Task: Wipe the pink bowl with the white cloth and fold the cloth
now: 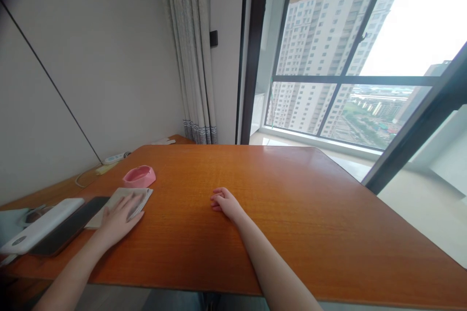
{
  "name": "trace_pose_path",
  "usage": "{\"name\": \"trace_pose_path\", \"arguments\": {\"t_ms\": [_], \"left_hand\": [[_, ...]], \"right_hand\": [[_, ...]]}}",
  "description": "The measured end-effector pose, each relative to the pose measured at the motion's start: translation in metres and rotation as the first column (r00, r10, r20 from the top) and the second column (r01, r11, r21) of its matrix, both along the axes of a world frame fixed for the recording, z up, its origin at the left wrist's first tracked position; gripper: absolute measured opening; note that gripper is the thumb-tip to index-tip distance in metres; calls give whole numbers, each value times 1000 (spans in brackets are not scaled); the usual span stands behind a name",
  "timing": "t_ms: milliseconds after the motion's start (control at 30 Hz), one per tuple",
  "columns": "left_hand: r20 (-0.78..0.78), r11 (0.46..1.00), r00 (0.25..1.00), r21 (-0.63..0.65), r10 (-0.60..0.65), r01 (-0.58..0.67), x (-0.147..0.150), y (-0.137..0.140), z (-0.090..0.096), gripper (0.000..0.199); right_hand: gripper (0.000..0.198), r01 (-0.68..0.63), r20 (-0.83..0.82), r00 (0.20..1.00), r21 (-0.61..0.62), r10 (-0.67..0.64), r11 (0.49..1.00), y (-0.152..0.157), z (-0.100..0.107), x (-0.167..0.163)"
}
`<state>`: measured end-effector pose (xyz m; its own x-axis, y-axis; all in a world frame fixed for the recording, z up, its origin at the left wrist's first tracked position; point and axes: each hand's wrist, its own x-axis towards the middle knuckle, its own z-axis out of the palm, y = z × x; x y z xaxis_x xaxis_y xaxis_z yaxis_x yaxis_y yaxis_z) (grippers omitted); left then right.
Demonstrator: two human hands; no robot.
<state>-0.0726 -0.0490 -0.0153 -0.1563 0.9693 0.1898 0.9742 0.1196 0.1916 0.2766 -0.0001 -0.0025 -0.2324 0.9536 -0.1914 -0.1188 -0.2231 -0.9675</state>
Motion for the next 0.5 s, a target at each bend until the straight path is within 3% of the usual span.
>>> {"name": "trace_pose_path", "arguments": {"t_ms": [100, 200, 333, 433, 500], "left_hand": [[112, 971, 971, 141, -209, 193, 42, 5, 17, 49], [244, 894, 861, 164, -446, 416, 102, 15, 30, 40], [345, 743, 662, 220, -665, 632, 177, 35, 41, 53], [371, 577, 469, 273, -801, 770, 211, 51, 40, 45], [404, 564, 436, 289, -804, 774, 222, 59, 31, 42]], "right_hand": [[20, 39, -20, 999, 16, -39, 999, 3, 1, 0], [20, 40, -35, 999, 45, -38, 998, 7, 0, 2], [16, 44, 7, 999, 87, -44, 995, 13, -5, 5], [17, 55, 35, 997, 178, -62, 983, 15, -9, 6], [19, 21, 59, 998, 184, -33, 983, 14, -10, 6]]}}
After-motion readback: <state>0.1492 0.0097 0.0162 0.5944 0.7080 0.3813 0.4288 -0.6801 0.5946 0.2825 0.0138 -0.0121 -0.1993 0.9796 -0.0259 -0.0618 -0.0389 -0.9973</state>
